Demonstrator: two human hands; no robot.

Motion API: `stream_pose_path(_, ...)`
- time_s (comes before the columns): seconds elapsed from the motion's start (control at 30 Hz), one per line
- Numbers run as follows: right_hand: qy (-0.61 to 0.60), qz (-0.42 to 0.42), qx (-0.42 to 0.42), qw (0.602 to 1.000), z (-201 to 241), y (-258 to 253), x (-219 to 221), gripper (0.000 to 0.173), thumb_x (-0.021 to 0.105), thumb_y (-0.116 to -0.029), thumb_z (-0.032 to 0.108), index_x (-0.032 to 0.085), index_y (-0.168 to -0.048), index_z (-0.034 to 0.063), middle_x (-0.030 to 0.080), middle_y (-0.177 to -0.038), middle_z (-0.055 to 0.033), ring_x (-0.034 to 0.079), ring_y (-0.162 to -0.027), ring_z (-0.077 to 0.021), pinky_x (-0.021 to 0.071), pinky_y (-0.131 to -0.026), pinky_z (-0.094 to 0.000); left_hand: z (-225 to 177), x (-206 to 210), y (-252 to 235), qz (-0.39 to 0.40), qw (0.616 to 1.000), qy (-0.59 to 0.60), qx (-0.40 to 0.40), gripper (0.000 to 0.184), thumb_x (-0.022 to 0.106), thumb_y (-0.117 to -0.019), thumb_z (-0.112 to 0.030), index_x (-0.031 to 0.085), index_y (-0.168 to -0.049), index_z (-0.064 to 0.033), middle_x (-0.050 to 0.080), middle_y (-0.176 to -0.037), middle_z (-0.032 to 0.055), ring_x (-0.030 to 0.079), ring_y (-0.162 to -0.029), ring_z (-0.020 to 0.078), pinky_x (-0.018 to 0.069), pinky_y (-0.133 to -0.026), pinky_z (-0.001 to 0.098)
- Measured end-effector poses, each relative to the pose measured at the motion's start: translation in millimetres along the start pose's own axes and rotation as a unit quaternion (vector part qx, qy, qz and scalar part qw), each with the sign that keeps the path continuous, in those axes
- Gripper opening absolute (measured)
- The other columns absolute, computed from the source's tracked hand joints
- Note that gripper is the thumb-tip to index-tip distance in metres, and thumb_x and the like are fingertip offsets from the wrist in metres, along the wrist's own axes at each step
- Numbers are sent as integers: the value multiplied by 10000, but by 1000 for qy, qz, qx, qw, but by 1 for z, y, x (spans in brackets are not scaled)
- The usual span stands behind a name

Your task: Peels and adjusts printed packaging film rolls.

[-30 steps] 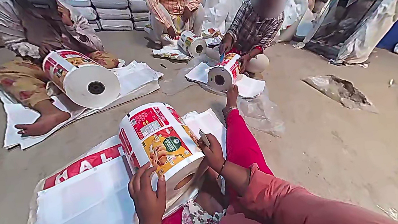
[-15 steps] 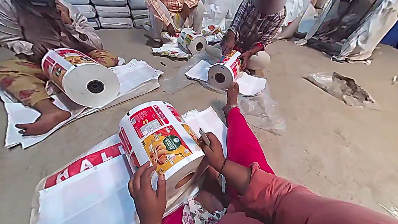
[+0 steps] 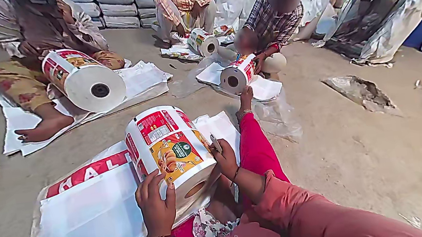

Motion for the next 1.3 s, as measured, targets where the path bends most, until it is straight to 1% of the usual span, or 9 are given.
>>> stream_pose_path(0.37,-1,2,8,1000,-2,0,0,209,571,-939,130,696,-1029,-10,689,-1010,-142,650,-1003,-234,514,-942,-392,2,1,1,-3,1000,0,-1,502,429,-1016,-435,682,-1194,-39,619,-1367,209,534,-1318,405,326,-1144,577)
stream_pose_path(0.53,-10,-5,5,1000,-4,1,1,206,580,-944,144,692,-1037,-2,688,-1006,-133,652,-1002,-230,517,-946,-401,2,1,1,2,1000,12,-1,497,431,-1017,-414,675,-1212,-27,616,-1366,216,523,-1325,416,319,-1148,593)
stream_pose_path(0.7,0,-4,8,1000,-3,1,0,207,584,-949,145,697,-1033,-7,688,-998,-137,651,-992,-231,518,-935,-388,1,1,1,7,1000,12,-10,500,434,-1012,-420,675,-1211,-30,612,-1376,204,520,-1327,420,320,-1145,595)
stream_pose_path(0.83,-2,-2,19,1000,-3,1,1,217,581,-949,148,696,-1037,-14,684,-1011,-149,649,-1001,-242,519,-932,-397,0,1,0,7,1000,8,-11,505,433,-1010,-420,676,-1208,-24,616,-1371,209,520,-1331,417,313,-1149,599)
stream_pose_path(1.13,-8,8,41,999,-4,1,1,217,577,-948,145,689,-1048,-11,678,-1025,-149,644,-1006,-236,519,-928,-397,3,1,1,4,1000,8,-13,521,432,-1010,-446,685,-1201,-33,620,-1370,202,523,-1327,422,325,-1146,597)
stream_pose_path(1.23,-6,4,37,999,-3,1,1,210,577,-943,130,686,-1046,-17,677,-1016,-149,643,-1000,-235,519,-923,-396,1,0,0,-1,1000,5,-19,513,441,-995,-435,694,-1183,-31,623,-1365,207,542,-1304,426,341,-1128,609)
stream_pose_path(1.3,-6,-1,26,1000,-2,1,0,208,579,-935,126,683,-1042,-19,677,-1008,-150,644,-992,-236,521,-915,-396,0,0,0,-5,1000,8,-17,510,437,-1002,-435,695,-1190,-38,627,-1362,199,549,-1300,419,348,-1122,615)
Point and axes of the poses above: each hand's wrist, its own y-axis away from the middle knuckle, its own x-axis out of the palm, z = x × y, the point moved 10 cm from there along -y, towards the middle knuckle
